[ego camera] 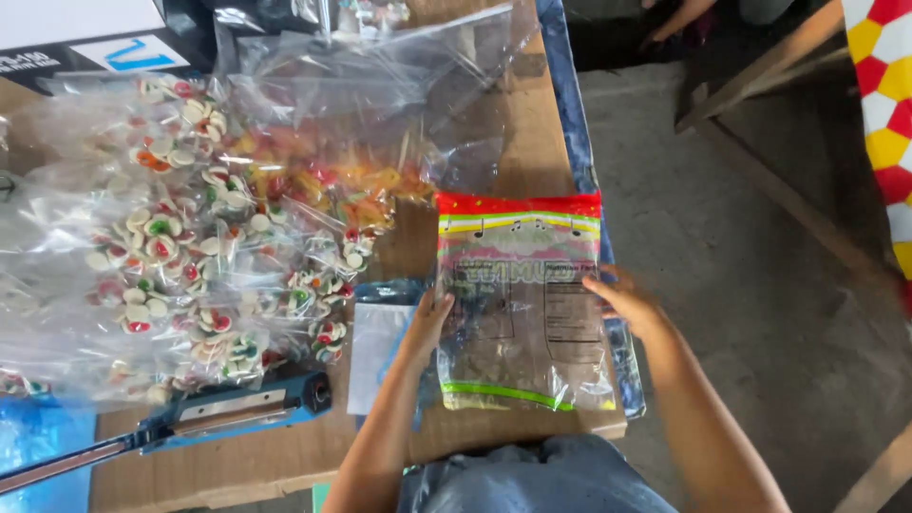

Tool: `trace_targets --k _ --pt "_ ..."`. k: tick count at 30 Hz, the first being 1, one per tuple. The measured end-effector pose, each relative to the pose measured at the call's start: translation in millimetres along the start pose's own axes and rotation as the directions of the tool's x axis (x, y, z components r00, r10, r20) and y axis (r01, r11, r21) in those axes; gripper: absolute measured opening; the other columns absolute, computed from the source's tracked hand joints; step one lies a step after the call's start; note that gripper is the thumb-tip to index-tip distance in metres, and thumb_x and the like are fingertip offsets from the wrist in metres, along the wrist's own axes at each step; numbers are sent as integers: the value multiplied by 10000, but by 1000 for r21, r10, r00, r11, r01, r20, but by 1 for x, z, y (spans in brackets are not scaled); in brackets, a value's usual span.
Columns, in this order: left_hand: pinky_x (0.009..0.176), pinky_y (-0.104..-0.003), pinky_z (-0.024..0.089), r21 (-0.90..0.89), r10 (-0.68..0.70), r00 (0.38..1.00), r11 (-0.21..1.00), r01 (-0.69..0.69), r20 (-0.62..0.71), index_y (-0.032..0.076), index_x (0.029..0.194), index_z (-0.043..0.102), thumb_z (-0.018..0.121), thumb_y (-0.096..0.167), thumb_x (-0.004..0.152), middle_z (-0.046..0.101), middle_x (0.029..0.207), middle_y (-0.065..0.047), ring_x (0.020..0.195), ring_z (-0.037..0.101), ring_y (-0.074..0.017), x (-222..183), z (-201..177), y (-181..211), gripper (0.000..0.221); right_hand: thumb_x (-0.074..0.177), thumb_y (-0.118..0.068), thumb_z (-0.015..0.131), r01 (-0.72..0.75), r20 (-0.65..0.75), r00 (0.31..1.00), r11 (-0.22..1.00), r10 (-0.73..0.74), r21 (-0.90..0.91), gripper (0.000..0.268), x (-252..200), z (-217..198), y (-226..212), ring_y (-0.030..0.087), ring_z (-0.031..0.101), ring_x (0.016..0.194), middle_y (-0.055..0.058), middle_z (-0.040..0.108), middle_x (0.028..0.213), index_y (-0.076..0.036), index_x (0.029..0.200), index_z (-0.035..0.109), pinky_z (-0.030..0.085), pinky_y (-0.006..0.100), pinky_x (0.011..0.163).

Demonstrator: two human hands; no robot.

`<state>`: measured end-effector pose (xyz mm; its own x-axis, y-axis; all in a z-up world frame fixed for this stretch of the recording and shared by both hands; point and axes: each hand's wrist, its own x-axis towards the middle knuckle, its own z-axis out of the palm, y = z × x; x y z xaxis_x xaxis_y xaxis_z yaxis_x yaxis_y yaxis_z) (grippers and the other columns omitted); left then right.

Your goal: The person is manually sorting various gummy candies and placing them into small plastic bags for packaging.

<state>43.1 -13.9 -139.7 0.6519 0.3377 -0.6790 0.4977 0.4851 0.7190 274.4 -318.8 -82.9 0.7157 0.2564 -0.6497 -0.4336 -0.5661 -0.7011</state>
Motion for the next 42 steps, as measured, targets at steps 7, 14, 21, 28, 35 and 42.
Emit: trace_targets --k 7,14,21,28,35,42 --pt "1055 -524 485 171 -2 980 985 37 -201 177 1372 642 615 725 915 618 1387 -202 1324 554 -396 -16 31 13 714 761 -528 889 -119 169 982 979 90 168 882 13 -22 2 192 588 654 72 569 830 -62 1416 527 494 279 507" --pt "948 -346 523 -334 248 890 861 -383 -382 -16 1141 687 746 161 965 637 993 -131 967 626 -225 -62 76 0 256 813 -199 864 -4 365 920 930 -140 367 269 -34 -85 -64 191 725 744 78 732 845 -73 973 688 592 317 664" --pt "890 -285 527 -50 438 820 871 -488 -370 241 1576 417 522 52 1041 588 1036 -55 956 551 -140 -187 145 37 577 958 -238 752 263 156 932 908 -326 327 764 23 -109 -53 242 747 690 227 719 927 -270 1575 303 639 338 559" --pt "1102 -537 449 -94 483 833 848 -522 -272 16 1580 371 753 -46 834 454 1339 -254 1343 503 -467 -223 122 41 840 661 104 852 443 672 623 888 -401 120 1170 -38 -120 -113 189 605 1177 75 452 1562 -277 1629 315 570 349 953" --pt "905 -363 503 502 554 763 789 -353 -334 112 1441 565 831 183 801 567 1031 -91 975 603 -225 -235 116 38 697 759 -210 875 841 737 529 374 -421 -390 656 -53 -129 -167 165 675 762 32 732 955 -268 1363 626 539 325 758" --pt "993 -384 493 736 772 406 615 -282 -489 126 949 743 739 255 889 539 1458 -92 1236 621 -266 -225 191 78 142 941 -187 672 956 753 134 285 -645 74 104 -12 -166 -268 241 499 1416 131 544 1458 -104 891 633 369 462 1211"
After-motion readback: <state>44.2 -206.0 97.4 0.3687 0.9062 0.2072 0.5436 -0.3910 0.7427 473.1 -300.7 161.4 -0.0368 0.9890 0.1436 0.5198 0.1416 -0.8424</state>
